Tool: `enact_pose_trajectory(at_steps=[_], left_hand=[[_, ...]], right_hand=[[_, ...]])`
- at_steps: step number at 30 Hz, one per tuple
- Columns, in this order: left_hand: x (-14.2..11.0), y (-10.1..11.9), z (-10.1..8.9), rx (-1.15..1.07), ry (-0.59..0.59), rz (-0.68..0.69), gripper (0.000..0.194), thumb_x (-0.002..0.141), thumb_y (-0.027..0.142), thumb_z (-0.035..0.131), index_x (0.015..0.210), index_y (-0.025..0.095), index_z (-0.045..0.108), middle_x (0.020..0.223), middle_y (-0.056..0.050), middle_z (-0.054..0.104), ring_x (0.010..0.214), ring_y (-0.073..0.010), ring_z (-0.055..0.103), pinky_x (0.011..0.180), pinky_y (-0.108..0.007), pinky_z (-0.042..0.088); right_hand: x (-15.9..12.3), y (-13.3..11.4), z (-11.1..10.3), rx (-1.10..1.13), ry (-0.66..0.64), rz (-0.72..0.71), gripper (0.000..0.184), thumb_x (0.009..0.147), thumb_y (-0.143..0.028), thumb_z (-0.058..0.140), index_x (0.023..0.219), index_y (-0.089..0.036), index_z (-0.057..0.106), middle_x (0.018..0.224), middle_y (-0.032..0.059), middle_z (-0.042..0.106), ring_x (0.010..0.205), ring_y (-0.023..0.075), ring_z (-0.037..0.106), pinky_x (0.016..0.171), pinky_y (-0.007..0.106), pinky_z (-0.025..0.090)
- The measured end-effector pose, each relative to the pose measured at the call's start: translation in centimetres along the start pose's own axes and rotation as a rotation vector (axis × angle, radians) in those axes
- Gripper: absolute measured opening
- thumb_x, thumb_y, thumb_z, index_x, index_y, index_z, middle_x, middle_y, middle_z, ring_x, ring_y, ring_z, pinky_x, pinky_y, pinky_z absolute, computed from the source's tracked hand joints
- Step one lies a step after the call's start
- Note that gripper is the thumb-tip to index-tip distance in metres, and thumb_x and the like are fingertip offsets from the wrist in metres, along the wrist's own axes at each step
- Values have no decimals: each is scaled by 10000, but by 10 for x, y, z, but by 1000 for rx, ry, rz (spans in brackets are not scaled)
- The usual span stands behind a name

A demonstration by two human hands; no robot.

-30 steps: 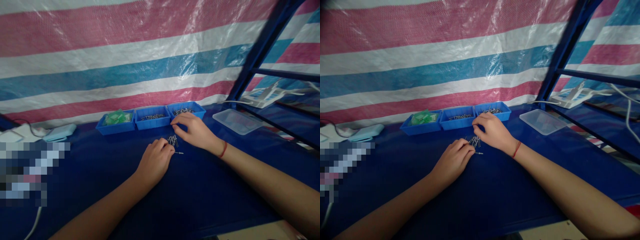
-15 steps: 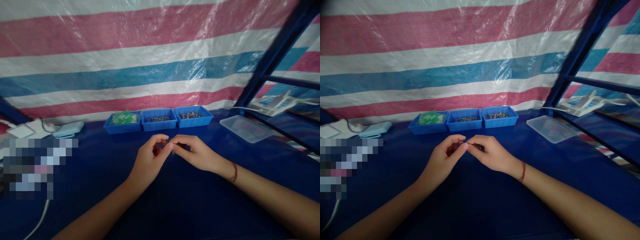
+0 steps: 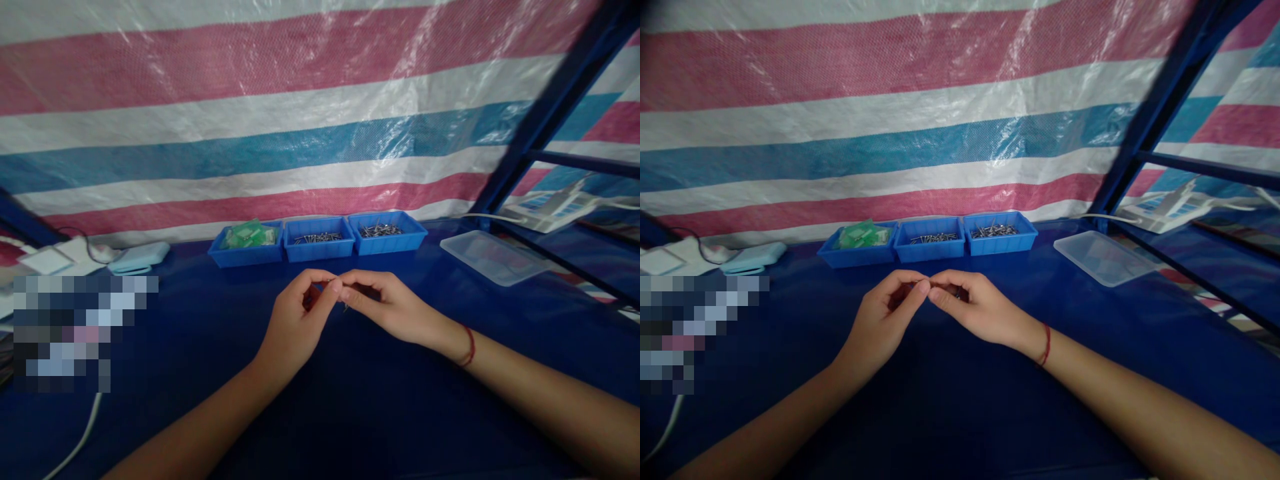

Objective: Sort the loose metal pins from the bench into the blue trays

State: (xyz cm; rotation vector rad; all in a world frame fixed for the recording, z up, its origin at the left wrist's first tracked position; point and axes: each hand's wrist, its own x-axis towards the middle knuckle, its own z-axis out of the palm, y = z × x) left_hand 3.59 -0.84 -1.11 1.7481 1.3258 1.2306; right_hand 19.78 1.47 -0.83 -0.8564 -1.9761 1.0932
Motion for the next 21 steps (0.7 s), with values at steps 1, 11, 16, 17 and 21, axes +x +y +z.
enact_pose_trajectory(at_steps=[1, 11, 16, 17, 21], left_hand=[[0, 0, 0, 3, 5, 8, 126, 836, 297, 554, 857, 194, 622, 720, 16, 620, 625, -123, 545, 582, -234, 402], [0, 2, -2, 47, 41, 37, 130, 830, 286, 560, 888, 207, 646, 709, 24, 622, 551, -100, 514, 512, -212, 372], [-1, 1, -1, 40, 50, 28, 141, 826, 288, 563, 906, 214, 652, 691, 24, 614, 536, -102, 502, 501, -210, 363], [0, 1, -1, 36, 49, 25, 142, 825, 285, 565, 911, 213, 651, 688, 23, 613, 536, -103, 503, 503, -210, 364], [1, 1, -2, 35, 44, 17, 131, 820, 271, 567, 901, 210, 650, 688, 20, 613, 559, -113, 521, 525, -217, 382]], right_hand=[[0, 0, 0, 22, -5, 10, 222, 875, -348, 501, 906, -173, 635, 827, 22, 645, 726, 130, 577, 655, 274, 471], [3, 1, -2, 118, 44, 39, 194, 843, -328, 555, 878, -151, 626, 765, 15, 622, 684, 119, 563, 641, 269, 452], [4, 3, -3, 125, 139, -16, 167, 816, -313, 592, 888, -170, 639, 808, 25, 668, 720, 131, 606, 669, 284, 481], [4, 4, -2, 123, 164, -19, 173, 809, -318, 600, 900, -176, 640, 806, 24, 673, 715, 133, 611, 664, 288, 486], [3, 3, -2, 67, 245, -56, 192, 808, -322, 605, 941, -188, 638, 772, 22, 680, 662, 130, 609, 606, 279, 486]])
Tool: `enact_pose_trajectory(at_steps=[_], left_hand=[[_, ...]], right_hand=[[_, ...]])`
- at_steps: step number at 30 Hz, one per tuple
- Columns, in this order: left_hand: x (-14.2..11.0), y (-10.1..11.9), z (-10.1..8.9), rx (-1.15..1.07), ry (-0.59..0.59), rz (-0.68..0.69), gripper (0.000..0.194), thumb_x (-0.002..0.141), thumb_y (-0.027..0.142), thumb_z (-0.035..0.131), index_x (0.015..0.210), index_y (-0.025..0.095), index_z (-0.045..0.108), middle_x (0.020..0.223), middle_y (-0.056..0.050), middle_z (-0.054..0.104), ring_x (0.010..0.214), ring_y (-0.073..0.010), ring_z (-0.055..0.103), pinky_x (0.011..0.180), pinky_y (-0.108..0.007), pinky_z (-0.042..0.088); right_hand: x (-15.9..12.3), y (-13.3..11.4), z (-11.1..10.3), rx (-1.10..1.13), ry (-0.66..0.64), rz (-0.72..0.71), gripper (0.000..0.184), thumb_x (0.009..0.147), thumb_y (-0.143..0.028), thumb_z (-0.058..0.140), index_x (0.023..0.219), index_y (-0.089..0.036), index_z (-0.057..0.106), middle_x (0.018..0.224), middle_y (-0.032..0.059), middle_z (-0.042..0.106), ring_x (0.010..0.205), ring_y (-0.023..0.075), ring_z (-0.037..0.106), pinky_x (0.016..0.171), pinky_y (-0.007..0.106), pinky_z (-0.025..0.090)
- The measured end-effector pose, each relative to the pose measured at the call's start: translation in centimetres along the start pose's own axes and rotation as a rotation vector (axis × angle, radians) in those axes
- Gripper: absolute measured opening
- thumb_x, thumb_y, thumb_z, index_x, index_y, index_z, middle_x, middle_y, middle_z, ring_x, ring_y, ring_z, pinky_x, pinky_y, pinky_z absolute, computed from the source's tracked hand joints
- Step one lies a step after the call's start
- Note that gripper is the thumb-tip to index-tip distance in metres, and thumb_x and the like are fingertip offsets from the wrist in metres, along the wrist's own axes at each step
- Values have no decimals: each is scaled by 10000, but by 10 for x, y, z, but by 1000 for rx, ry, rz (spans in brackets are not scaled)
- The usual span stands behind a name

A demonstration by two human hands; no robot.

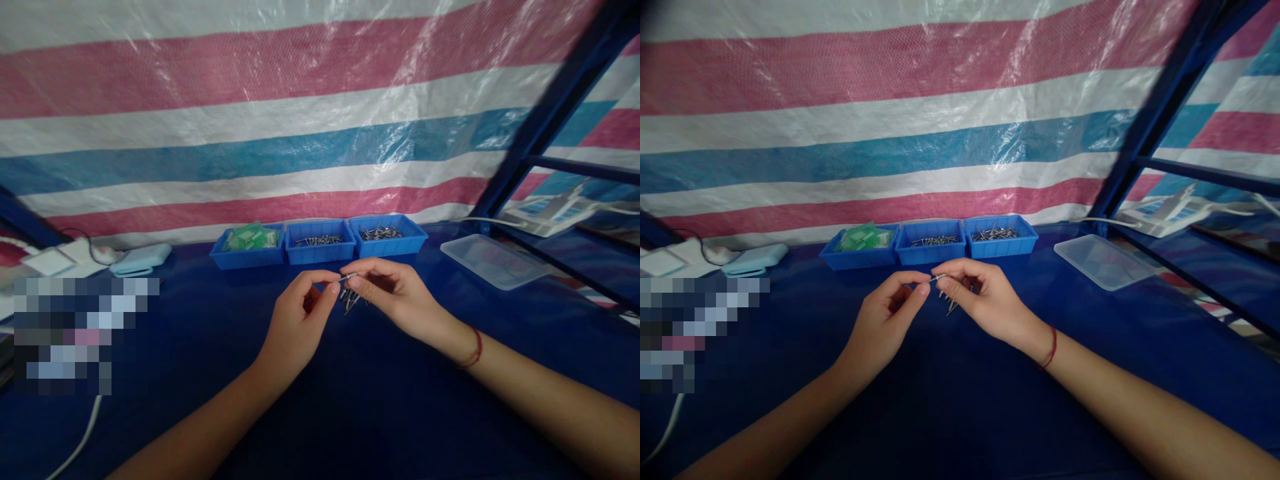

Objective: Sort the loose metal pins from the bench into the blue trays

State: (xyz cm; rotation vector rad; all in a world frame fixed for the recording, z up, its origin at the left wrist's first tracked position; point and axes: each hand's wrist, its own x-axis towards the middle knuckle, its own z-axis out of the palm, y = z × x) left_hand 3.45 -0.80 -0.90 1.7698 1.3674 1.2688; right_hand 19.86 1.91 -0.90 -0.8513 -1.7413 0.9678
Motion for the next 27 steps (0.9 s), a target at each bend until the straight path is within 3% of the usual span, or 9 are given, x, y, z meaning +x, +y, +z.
enact_pose_trajectory(at_steps=[2, 6, 9, 12, 15, 16, 20, 24, 27], left_hand=[[0, 0, 0, -4, -8, -2, 124, 821, 265, 560, 888, 210, 649, 695, 15, 615, 591, -124, 539, 538, -222, 391], [-1, -3, 4, -43, -80, -25, 151, 851, 284, 515, 889, 198, 633, 721, -1, 617, 620, -135, 550, 537, -226, 398], [-2, -5, 8, -70, -101, -53, 213, 878, 325, 474, 993, 198, 600, 800, -13, 618, 614, -126, 541, 542, -229, 415], [0, -8, 11, -11, -100, -35, 281, 883, 323, 468, 1129, 201, 532, 883, -19, 609, 594, -114, 524, 581, -244, 444], [5, -14, 11, 211, -195, 91, 206, 872, 268, 488, 1036, 194, 590, 939, -38, 613, 693, -141, 566, 700, -286, 463], [7, -16, 12, 292, -238, 140, 184, 870, 265, 492, 991, 191, 610, 952, -47, 615, 764, -163, 583, 752, -307, 460], [12, -22, 13, 548, -379, 256, 218, 857, 347, 528, 940, 167, 619, 937, -68, 613, 900, -232, 587, 823, -372, 453], [13, -22, 13, 679, -437, 293, 176, 885, 296, 503, 944, 172, 613, 936, -50, 597, 875, -198, 592, 807, -332, 472], [12, -22, 12, 780, -447, 306, 190, 923, 230, 430, 943, 164, 606, 932, -53, 592, 854, -181, 589, 793, -311, 481]], right_hand=[[-1, -4, -3, -118, 13, -111, 168, 821, -284, 591, 950, -188, 641, 797, 31, 679, 676, 131, 605, 609, 280, 480], [-2, -14, -13, -512, -71, -477, 125, 833, -190, 572, 923, -203, 657, 850, 26, 693, 763, 151, 618, 733, 336, 442], [1, -18, -22, -639, -80, -585, 131, 839, -178, 562, 914, -225, 658, 867, 14, 707, 793, 162, 634, 770, 347, 429], [12, -10, -39, -721, 112, -553, 140, 843, -199, 555, 929, -235, 660, 895, 28, 710, 828, 184, 637, 793, 351, 438], [28, 10, -63, -910, 366, -483, 162, 850, -238, 539, 940, -201, 669, 902, 73, 708, 835, 222, 631, 790, 375, 437], [34, 18, -71, -994, 380, -434, 171, 847, -248, 539, 932, -185, 673, 886, 86, 708, 823, 238, 632, 773, 385, 436], [42, 38, -86, -1203, 220, -269, 275, 834, -275, 535, 1066, -162, 631, 962, 117, 690, 863, 269, 622, 761, 405, 436], [34, 30, -70, -1122, 133, -282, 267, 850, -271, 500, 1059, -163, 625, 1017, 105, 670, 943, 261, 592, 811, 398, 422], [24, 17, -53, -988, -48, -342, 206, 860, -244, 492, 950, -158, 656, 940, 80, 681, 885, 214, 602, 813, 352, 421]])
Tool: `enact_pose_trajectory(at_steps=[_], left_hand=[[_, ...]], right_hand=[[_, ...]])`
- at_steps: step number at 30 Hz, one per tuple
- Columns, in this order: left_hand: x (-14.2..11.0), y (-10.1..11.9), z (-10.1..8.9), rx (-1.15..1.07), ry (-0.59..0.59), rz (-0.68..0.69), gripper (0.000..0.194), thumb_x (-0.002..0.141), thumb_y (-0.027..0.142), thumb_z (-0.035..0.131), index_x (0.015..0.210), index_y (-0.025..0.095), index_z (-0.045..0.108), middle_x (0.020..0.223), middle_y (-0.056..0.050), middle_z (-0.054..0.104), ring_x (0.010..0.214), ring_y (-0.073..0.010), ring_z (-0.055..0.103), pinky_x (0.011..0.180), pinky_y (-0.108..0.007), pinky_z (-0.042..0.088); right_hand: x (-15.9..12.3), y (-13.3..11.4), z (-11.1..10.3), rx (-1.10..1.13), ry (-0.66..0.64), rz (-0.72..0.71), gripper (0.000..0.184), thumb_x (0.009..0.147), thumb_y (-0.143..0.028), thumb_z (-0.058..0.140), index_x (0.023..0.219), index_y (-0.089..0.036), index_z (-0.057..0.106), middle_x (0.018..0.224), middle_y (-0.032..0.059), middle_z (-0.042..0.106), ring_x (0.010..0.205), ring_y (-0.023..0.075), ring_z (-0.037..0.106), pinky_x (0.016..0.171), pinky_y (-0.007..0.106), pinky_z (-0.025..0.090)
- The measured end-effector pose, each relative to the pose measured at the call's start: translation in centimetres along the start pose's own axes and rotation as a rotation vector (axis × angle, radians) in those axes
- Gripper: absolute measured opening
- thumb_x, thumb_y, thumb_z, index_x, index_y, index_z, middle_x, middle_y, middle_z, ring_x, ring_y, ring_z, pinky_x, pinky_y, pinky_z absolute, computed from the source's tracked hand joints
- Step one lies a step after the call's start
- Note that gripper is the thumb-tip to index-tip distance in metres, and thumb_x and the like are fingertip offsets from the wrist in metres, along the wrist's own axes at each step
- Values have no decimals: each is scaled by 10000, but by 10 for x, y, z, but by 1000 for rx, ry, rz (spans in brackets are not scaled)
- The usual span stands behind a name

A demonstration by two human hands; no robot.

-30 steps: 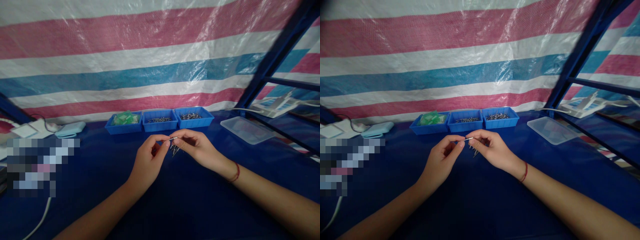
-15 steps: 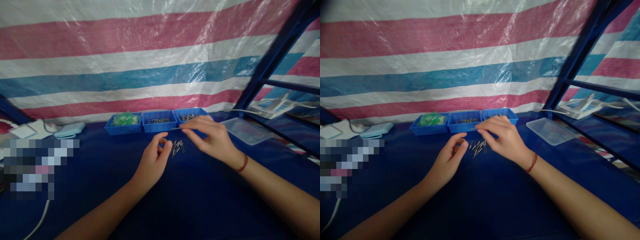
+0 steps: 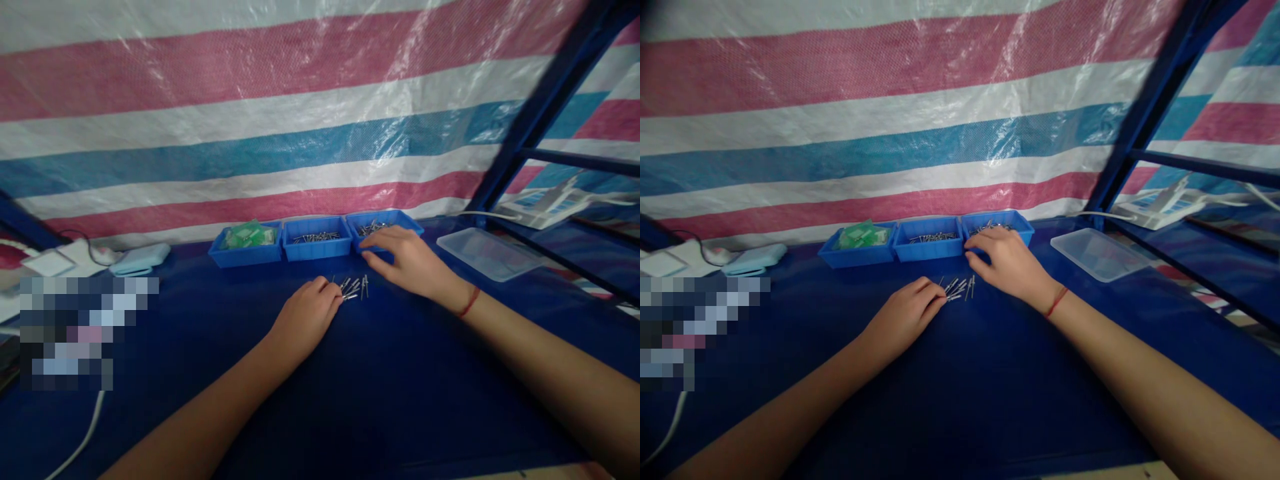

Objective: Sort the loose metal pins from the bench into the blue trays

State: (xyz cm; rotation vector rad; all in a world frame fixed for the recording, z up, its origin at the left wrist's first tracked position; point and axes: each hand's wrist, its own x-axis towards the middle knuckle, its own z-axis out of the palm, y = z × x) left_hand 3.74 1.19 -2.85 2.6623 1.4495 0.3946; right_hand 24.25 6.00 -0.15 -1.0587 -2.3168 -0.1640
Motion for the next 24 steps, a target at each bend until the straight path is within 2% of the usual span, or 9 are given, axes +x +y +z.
enact_pose_trajectory(at_steps=[5, 9, 12, 17, 21, 24], left_hand=[[0, -3, 5, 76, -15, 6, 219, 931, 182, 386, 929, 108, 592, 920, -99, 587, 862, -229, 572, 783, -372, 480], [-2, -5, 5, 44, -17, 23, 228, 928, 155, 374, 924, 101, 595, 902, -100, 595, 857, -225, 582, 797, -368, 476], [-5, -7, 1, -26, 16, 21, 262, 943, 168, 327, 968, 130, 584, 910, -75, 608, 858, -191, 594, 808, -327, 472], [-8, -10, -4, -421, 231, -103, 287, 954, 221, 293, 1041, 160, 560, 939, -52, 640, 895, -166, 599, 838, -309, 451], [-8, -4, -5, -639, 314, -199, 245, 909, 320, 426, 1038, 177, 578, 909, -34, 644, 779, -154, 599, 728, -284, 470], [-10, 1, -4, -764, 323, -204, 222, 843, 320, 538, 1008, 183, 596, 860, -19, 641, 695, -139, 586, 626, -252, 462]], right_hand=[[-7, -26, 5, 176, -298, -171, 135, 846, -251, 547, 852, -176, 659, 781, 40, 670, 751, 161, 593, 715, 293, 416], [-10, -35, 12, 161, -386, -197, 113, 852, -237, 553, 836, -177, 648, 809, 45, 650, 793, 164, 584, 725, 298, 404], [-11, -37, 13, 147, -401, -184, 138, 877, -204, 507, 855, -170, 638, 824, 51, 637, 807, 165, 579, 729, 301, 403], [-11, -36, 12, 193, -364, -116, 161, 893, -172, 454, 889, -153, 614, 847, 61, 622, 793, 163, 567, 727, 304, 416], [-10, -38, 12, 426, -227, 59, 148, 891, -204, 459, 880, -153, 597, 814, 37, 614, 726, 129, 559, 687, 266, 432], [-9, -44, 11, 587, -202, 156, 176, 894, -263, 460, 855, -161, 597, 769, 15, 606, 678, 117, 542, 635, 246, 429]])
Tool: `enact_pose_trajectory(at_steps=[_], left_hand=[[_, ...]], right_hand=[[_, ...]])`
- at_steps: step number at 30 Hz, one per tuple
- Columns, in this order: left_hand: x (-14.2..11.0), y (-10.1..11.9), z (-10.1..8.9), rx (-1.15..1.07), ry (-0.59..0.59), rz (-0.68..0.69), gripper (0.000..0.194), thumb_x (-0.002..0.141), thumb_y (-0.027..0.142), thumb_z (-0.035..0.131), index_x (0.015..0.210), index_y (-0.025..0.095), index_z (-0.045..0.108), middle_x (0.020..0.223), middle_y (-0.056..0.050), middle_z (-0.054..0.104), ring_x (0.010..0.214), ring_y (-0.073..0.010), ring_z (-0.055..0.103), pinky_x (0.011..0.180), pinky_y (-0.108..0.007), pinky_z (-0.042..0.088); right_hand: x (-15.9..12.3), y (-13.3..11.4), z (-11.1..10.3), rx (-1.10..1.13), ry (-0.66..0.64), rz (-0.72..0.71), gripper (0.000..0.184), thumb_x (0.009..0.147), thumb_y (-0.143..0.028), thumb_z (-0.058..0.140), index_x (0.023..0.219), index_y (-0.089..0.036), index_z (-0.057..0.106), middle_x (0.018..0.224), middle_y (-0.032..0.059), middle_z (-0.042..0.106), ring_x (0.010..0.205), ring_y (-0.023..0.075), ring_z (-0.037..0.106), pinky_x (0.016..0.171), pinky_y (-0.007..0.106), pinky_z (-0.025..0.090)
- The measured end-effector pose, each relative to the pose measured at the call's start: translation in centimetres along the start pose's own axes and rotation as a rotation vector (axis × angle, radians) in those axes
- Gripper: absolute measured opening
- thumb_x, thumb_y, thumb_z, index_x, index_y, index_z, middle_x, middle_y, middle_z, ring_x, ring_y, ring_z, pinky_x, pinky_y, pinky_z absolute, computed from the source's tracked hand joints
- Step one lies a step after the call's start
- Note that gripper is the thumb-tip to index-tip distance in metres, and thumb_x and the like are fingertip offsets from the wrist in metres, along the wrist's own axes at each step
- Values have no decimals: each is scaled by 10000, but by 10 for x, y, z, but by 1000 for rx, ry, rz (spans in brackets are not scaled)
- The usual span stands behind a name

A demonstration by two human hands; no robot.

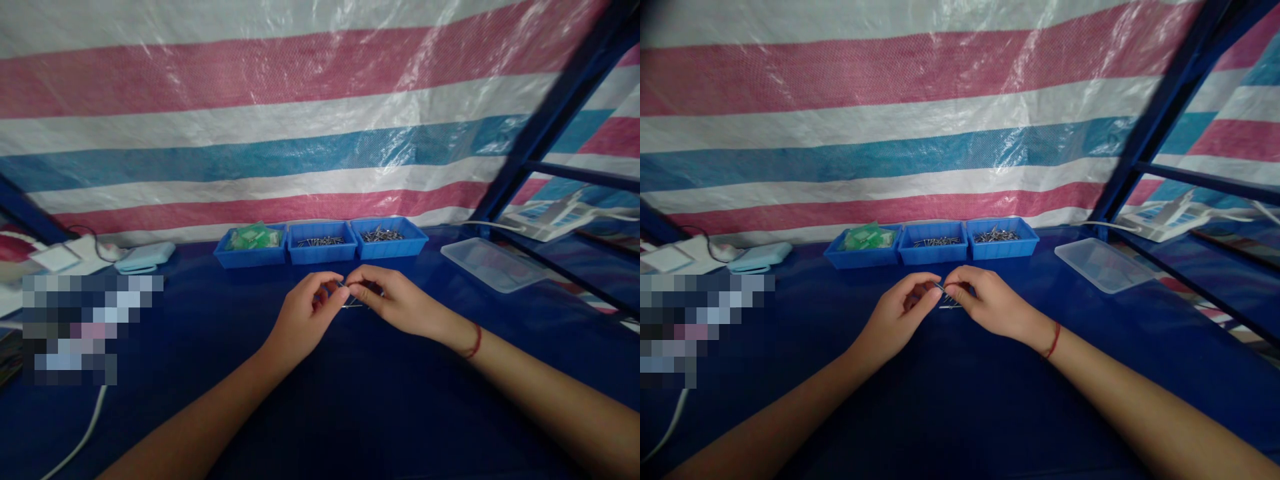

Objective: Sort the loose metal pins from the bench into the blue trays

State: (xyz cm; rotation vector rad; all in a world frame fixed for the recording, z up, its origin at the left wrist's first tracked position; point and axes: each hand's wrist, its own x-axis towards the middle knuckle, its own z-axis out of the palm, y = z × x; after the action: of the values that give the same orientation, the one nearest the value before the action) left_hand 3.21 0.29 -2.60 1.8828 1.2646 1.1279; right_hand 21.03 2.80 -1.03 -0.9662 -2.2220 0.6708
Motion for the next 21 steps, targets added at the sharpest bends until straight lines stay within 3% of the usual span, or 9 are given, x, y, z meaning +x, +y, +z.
enact_pose_trajectory(at_steps=[5, 11, 21], left_hand=[[-3, 6, 2, -133, 49, -70, 150, 853, 289, 524, 901, 179, 613, 846, -16, 662, 783, -150, 617, 703, -259, 472], [-2, 11, 0, -163, 80, -68, 117, 841, 273, 536, 835, 178, 604, 794, -4, 665, 744, -144, 628, 674, -248, 486], [-4, 8, 0, -160, 76, -42, 105, 834, 273, 547, 812, 176, 582, 739, 4, 655, 694, -143, 625, 633, -253, 489]], right_hand=[[-2, -8, 4, 186, -52, 68, 212, 891, -317, 464, 891, -156, 604, 809, 24, 603, 729, 126, 533, 667, 252, 431], [-2, -13, 5, 313, -138, 130, 229, 884, -333, 470, 882, -145, 600, 770, 6, 571, 661, 105, 492, 612, 236, 401], [-1, -14, 6, 289, -149, 78, 216, 892, -281, 463, 768, -151, 583, 718, -8, 574, 636, 94, 503, 580, 217, 404]])
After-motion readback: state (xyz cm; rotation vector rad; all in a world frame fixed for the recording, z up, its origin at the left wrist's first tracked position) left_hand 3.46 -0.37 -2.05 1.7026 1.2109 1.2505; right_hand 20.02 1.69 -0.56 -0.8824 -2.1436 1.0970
